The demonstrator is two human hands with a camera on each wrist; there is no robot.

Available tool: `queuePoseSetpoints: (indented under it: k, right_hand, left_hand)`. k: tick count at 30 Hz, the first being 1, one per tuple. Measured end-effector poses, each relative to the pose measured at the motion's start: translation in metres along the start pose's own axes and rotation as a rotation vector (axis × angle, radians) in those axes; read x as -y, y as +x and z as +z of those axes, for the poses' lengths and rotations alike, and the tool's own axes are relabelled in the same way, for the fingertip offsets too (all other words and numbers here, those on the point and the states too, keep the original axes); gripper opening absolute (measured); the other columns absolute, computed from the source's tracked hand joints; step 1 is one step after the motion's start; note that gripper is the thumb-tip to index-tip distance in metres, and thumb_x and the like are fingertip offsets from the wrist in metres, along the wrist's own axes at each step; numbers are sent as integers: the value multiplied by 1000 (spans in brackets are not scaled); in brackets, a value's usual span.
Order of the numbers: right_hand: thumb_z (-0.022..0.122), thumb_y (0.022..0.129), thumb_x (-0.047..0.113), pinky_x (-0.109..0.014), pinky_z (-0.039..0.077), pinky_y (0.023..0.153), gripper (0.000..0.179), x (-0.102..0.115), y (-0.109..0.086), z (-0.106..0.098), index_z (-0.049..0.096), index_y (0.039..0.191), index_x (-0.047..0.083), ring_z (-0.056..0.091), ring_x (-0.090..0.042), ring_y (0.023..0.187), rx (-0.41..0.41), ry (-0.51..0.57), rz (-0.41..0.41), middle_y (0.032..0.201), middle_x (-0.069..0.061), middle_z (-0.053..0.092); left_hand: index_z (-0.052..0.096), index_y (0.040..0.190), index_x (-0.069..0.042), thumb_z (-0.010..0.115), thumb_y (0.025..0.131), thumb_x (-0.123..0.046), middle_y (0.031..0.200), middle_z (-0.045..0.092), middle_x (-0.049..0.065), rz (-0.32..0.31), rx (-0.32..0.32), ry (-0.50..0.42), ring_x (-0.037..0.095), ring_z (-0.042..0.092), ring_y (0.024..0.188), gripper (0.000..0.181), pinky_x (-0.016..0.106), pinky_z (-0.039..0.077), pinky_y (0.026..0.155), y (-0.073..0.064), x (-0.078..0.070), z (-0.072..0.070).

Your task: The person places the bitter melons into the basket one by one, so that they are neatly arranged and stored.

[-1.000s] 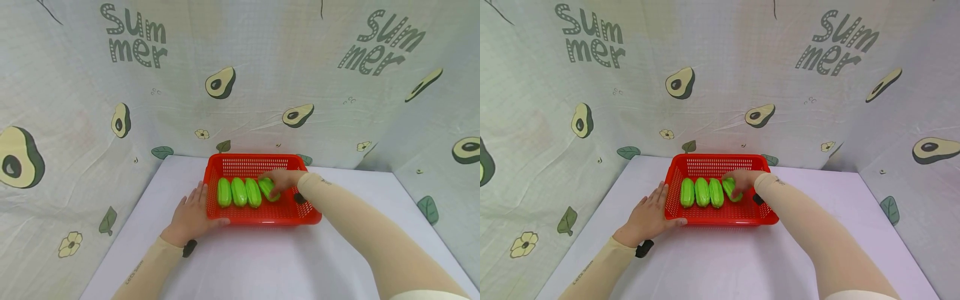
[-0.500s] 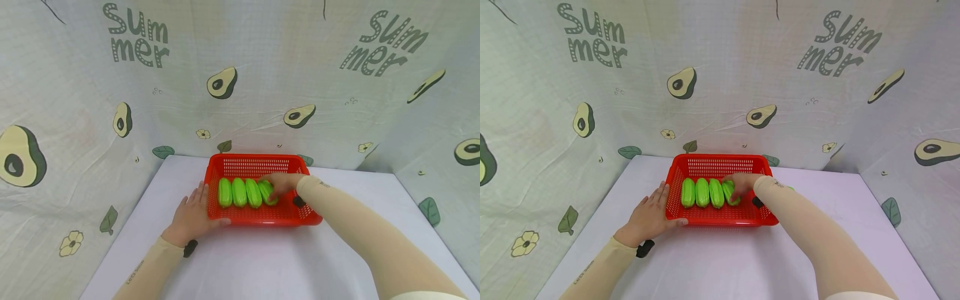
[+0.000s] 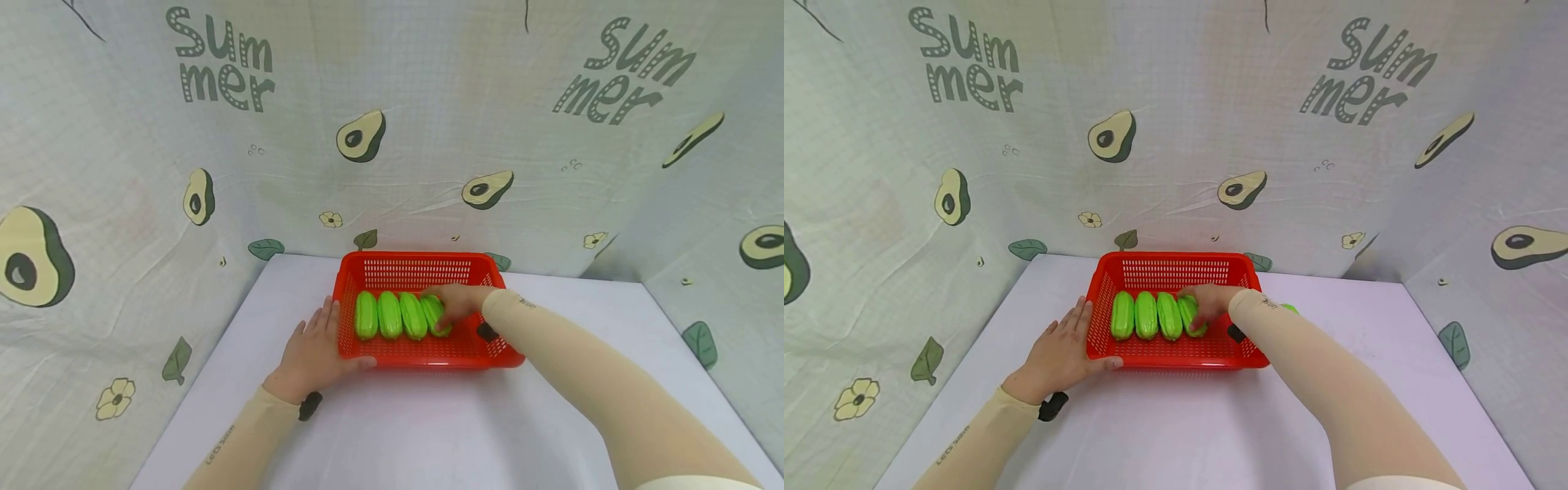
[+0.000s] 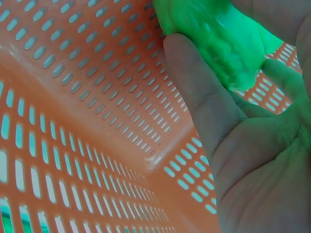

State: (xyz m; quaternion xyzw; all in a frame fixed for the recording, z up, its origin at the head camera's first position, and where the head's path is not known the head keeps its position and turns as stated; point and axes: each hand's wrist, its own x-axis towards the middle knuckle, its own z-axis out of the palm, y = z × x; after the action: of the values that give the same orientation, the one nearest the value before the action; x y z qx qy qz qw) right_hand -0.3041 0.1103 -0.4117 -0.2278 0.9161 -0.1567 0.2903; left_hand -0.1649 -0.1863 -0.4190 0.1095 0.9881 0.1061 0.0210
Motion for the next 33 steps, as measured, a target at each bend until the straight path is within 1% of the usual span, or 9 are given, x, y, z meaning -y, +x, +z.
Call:
queuePoseSetpoints:
  k: [9, 14, 19, 22, 25, 28, 29, 31, 33]
  right_hand:
    - [82, 84, 27, -48, 44, 103, 82, 0, -1, -1, 40, 154, 24, 46, -25, 123, 8, -10, -19, 134, -4, 52]
    - [83, 84, 29, -50, 45, 102, 82, -1, -4, -5, 40, 154, 23, 47, -27, 125, 13, -19, -35, 135, -4, 52]
    - [83, 83, 30, -53, 44, 103, 86, 1, -15, -16, 37, 156, 22, 43, -30, 133, 1, -38, -29, 146, -6, 48]
    - [81, 85, 28, -54, 43, 103, 85, 2, -29, -24, 36, 156, 21, 41, -32, 135, -28, -50, -62, 151, -8, 45]
    - [79, 88, 21, -48, 49, 98, 80, 0, -49, -31, 37, 156, 20, 53, -30, 125, -51, -27, -134, 151, -10, 44]
    - [78, 89, 17, -38, 55, 88, 79, -5, -76, -37, 36, 156, 20, 62, -28, 113, -84, 31, -185, 150, -11, 45]
    - [78, 89, 17, -35, 57, 85, 80, -8, -85, -39, 36, 156, 21, 63, -28, 110, -97, 50, -191, 149, -11, 46]
    - [78, 88, 17, -34, 58, 80, 80, -15, -104, -43, 36, 156, 22, 63, -29, 111, -130, 91, -186, 147, -11, 47]
    - [78, 88, 17, -34, 58, 78, 80, -24, -122, -47, 36, 156, 21, 62, -32, 113, -162, 121, -172, 146, -14, 48]
  left_hand:
    - [17, 156, 6, 54, 74, -86, 162, 18, 23, 5, -2, 7, 42, 24, 145, 128, 63, 26, 111, 0, 1, 2]
    - [17, 156, 6, 54, 74, -86, 162, 18, 23, 0, 7, 10, 42, 24, 145, 128, 62, 26, 112, 0, 1, 1]
    - [17, 156, 6, 54, 74, -87, 162, 18, 23, -2, 3, 3, 42, 24, 145, 129, 63, 25, 112, 0, 2, 0]
    - [17, 156, 6, 54, 74, -87, 162, 18, 23, 0, -3, 2, 42, 24, 145, 129, 63, 26, 111, 0, 2, 0]
    - [17, 156, 5, 53, 74, -87, 162, 18, 23, -1, -7, 0, 42, 24, 145, 129, 63, 26, 111, 1, 3, 1]
    - [17, 156, 5, 52, 73, -88, 162, 18, 22, -3, -5, -2, 42, 24, 145, 130, 63, 26, 112, 1, 3, 2]
    - [17, 156, 5, 51, 73, -88, 162, 18, 23, -1, -7, -3, 42, 24, 145, 130, 63, 26, 111, 2, 3, 2]
    - [17, 156, 5, 51, 73, -89, 162, 18, 22, -2, -5, 0, 42, 24, 145, 130, 63, 26, 111, 2, 3, 2]
    - [17, 156, 5, 52, 73, -88, 162, 18, 22, -2, -3, -1, 42, 24, 145, 130, 63, 26, 111, 1, 2, 2]
